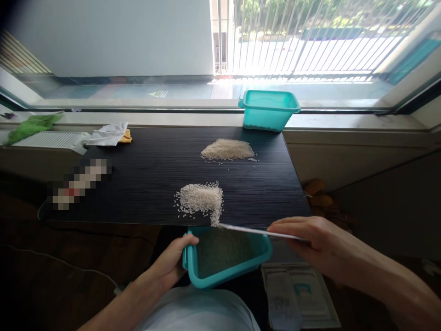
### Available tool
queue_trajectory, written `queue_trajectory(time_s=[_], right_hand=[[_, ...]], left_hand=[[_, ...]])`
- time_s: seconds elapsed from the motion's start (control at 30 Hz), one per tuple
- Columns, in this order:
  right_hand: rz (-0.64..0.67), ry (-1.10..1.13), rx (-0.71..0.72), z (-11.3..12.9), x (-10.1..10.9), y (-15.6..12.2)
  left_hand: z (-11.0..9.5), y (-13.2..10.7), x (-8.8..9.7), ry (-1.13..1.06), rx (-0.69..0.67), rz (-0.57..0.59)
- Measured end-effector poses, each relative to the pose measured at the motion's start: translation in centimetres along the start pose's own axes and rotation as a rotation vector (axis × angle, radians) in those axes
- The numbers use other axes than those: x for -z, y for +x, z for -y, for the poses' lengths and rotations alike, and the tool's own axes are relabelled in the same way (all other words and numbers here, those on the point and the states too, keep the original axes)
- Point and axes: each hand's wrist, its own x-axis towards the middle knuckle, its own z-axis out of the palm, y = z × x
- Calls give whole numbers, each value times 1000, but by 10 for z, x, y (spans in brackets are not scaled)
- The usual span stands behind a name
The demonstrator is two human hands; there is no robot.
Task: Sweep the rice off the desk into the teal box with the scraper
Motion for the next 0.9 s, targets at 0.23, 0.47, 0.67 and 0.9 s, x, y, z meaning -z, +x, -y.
queue_trajectory(time_s=[0.23, 0.47, 0.67, 0.9], right_hand=[[-43, 5, 47, -2, 12, 12], [-127, -154, 88, -9, 17, 82], [-58, -130, 95, -4, 13, 85], [43, -14, 43, 2, 7, 53]], left_hand=[[0, 0, 4, -17, -5, 14], [0, -1, 10, -26, -7, -17], [-2, -5, 8, -8, -16, -28], [-5, -6, 5, -2, -20, -26]])
